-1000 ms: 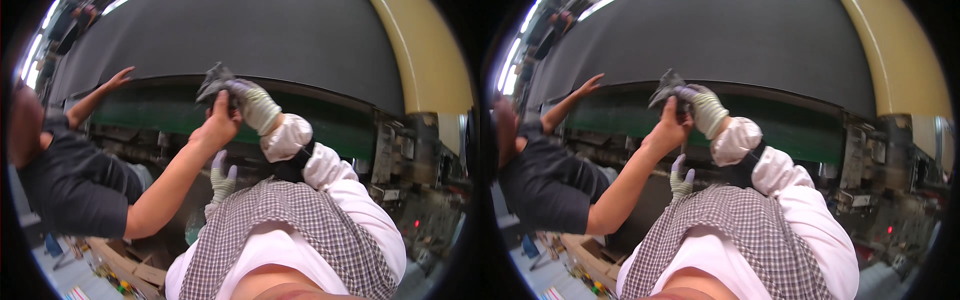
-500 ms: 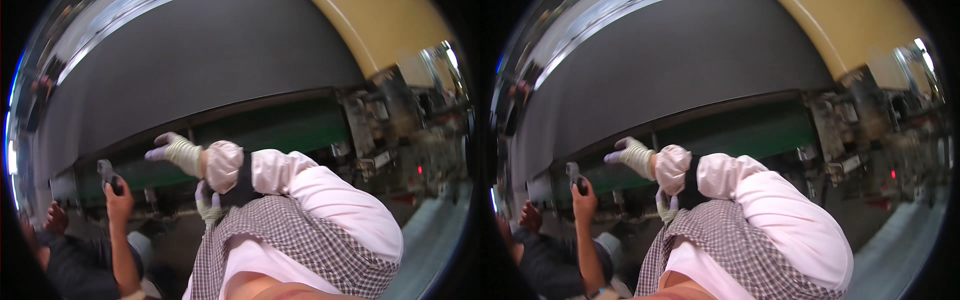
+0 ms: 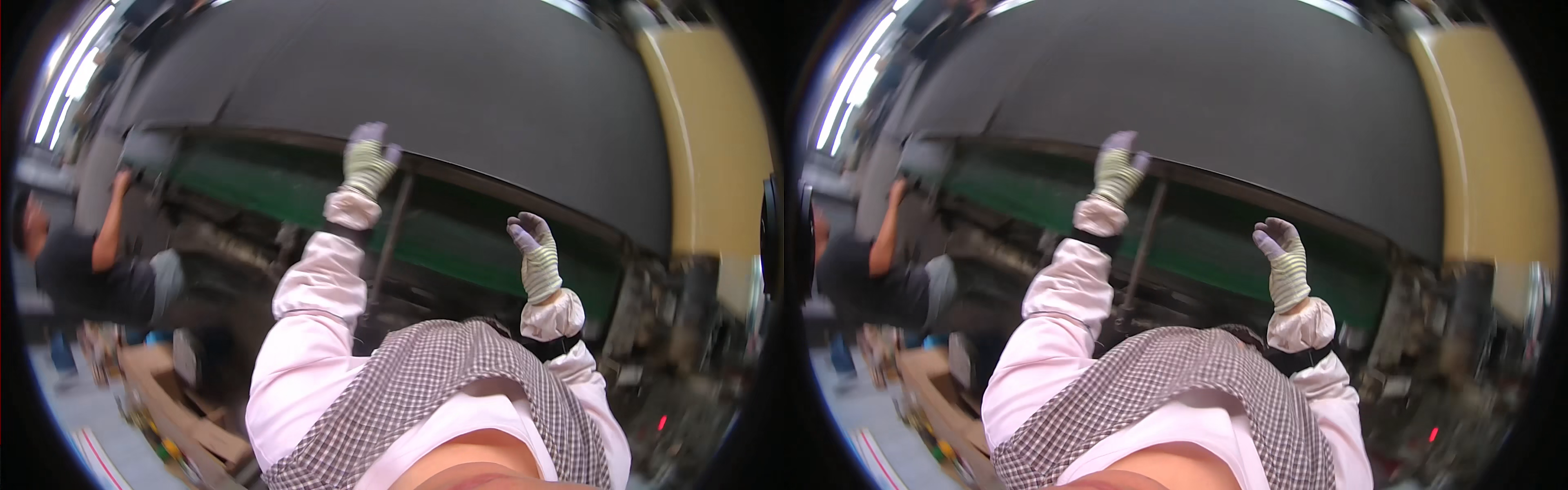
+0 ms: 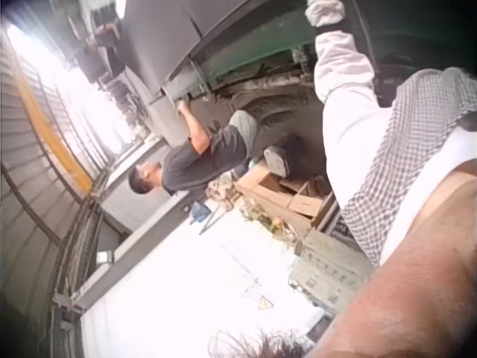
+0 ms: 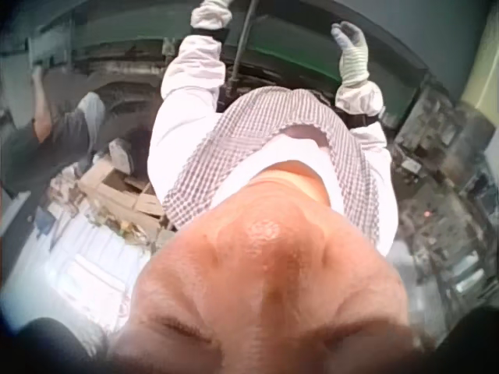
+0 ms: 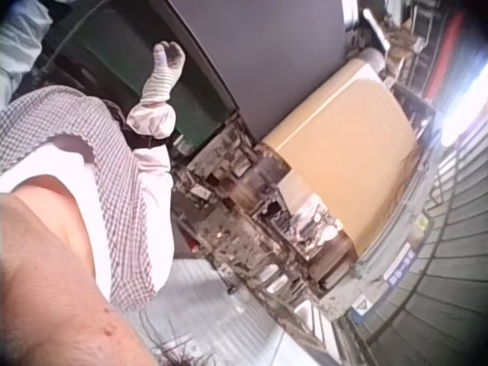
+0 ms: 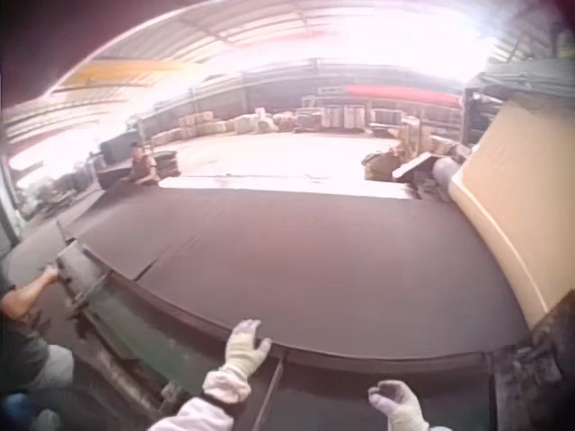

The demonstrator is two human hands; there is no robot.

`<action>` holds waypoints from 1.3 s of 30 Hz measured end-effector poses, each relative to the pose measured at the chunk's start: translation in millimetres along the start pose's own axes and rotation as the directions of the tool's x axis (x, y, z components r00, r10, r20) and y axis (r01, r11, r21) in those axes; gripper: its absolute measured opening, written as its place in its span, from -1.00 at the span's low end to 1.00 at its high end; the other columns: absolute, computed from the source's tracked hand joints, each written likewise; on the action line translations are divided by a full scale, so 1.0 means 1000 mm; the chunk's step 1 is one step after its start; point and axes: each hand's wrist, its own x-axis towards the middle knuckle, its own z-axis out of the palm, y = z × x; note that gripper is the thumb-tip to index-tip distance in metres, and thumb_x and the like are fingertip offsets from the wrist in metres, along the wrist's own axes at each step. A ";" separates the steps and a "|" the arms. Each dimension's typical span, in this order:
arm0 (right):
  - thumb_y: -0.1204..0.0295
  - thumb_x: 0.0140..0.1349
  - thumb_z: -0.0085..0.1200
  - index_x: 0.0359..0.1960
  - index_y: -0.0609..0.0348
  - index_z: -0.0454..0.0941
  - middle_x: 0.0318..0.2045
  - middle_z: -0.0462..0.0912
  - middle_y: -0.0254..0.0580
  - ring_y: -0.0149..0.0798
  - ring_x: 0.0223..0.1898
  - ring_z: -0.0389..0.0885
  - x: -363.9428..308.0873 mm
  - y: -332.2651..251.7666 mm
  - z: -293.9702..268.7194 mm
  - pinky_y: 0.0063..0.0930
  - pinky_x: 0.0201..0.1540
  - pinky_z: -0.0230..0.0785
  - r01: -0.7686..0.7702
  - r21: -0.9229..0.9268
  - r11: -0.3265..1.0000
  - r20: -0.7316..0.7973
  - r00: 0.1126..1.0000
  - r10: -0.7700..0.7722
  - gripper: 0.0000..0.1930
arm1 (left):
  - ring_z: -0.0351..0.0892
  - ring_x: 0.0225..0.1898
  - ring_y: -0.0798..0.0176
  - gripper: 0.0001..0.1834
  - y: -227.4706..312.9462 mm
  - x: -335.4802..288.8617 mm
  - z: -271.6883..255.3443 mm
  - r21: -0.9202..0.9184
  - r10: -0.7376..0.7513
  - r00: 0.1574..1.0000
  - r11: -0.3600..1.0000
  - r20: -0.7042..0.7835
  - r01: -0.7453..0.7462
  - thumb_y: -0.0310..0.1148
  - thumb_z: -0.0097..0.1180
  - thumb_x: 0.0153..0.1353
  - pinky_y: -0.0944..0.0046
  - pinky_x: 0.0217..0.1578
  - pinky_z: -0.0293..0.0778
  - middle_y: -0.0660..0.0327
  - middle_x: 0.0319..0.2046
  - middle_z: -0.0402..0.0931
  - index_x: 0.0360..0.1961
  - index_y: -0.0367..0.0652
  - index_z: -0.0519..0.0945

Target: Feeding large black industrial sheets onto a conveyor belt for processing in a factory machine.

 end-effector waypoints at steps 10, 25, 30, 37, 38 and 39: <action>0.43 0.01 0.30 -0.16 0.19 0.51 -0.34 0.60 -0.24 -0.45 -0.42 0.52 -0.055 0.129 -0.285 -0.49 -0.28 0.47 -0.032 -0.649 0.760 -0.674 0.488 -0.555 -0.66 | 0.46 -0.02 -0.15 -0.39 -0.114 -0.029 0.166 0.394 -0.273 0.840 0.916 0.470 0.078 0.16 -0.01 0.19 -0.02 0.01 0.38 -0.06 -0.06 0.49 -0.06 -0.18 0.57; 0.24 0.07 0.15 -0.05 -0.01 0.51 -0.14 0.58 -0.07 0.02 -0.08 0.55 -0.138 0.022 -0.547 -0.09 0.01 0.33 -0.761 -0.617 0.200 -0.497 0.180 -0.849 -0.62 | 0.34 0.20 -0.06 -0.19 -0.293 -0.032 0.175 0.360 -0.652 0.491 0.744 0.578 0.563 0.16 0.05 0.17 0.09 0.16 0.28 -0.07 0.22 0.30 0.31 -0.11 0.21; 0.29 0.04 0.16 0.00 -0.06 0.49 -0.08 0.55 -0.09 0.02 -0.03 0.52 -0.157 -0.026 -0.574 -0.07 0.04 0.32 -0.820 -0.565 0.091 -0.491 0.245 -0.836 -0.58 | 0.41 0.11 -0.03 -0.21 -0.264 0.029 0.153 0.276 -0.664 0.475 0.706 0.577 0.652 0.09 0.10 0.17 0.05 0.09 0.35 -0.03 0.17 0.35 0.30 -0.13 0.21; 0.41 0.01 0.13 0.03 -0.11 0.50 -0.08 0.55 -0.15 -0.05 0.00 0.49 -0.201 -0.052 -0.641 -0.11 0.03 0.32 -0.869 -0.454 -0.197 -0.476 0.423 -0.771 -0.54 | 0.49 -0.03 0.05 -0.31 -0.232 0.025 0.177 0.135 -0.600 0.514 0.721 0.614 0.680 -0.04 0.24 0.11 0.10 -0.01 0.40 0.00 -0.01 0.50 0.15 -0.24 0.34; 0.41 0.00 0.14 0.03 -0.11 0.50 -0.07 0.55 -0.15 -0.05 0.00 0.49 -0.187 -0.053 -0.644 -0.11 0.04 0.32 -0.865 -0.455 -0.211 -0.493 0.443 -0.749 -0.54 | 0.49 -0.02 0.05 -0.28 -0.241 0.024 0.174 0.111 -0.586 0.542 0.734 0.603 0.670 -0.07 0.28 0.10 0.11 0.01 0.40 0.00 0.00 0.49 0.17 -0.27 0.33; 0.42 0.00 0.14 0.02 -0.09 0.51 -0.04 0.55 -0.14 -0.04 0.02 0.48 -0.164 -0.059 -0.634 -0.12 0.07 0.31 -0.853 -0.489 -0.182 -0.555 0.466 -0.689 -0.55 | 0.48 -0.06 0.07 -0.22 -0.257 0.015 0.161 0.068 -0.599 0.617 0.744 0.511 0.665 -0.12 0.31 0.08 0.13 0.01 0.39 0.03 -0.02 0.50 0.22 -0.30 0.28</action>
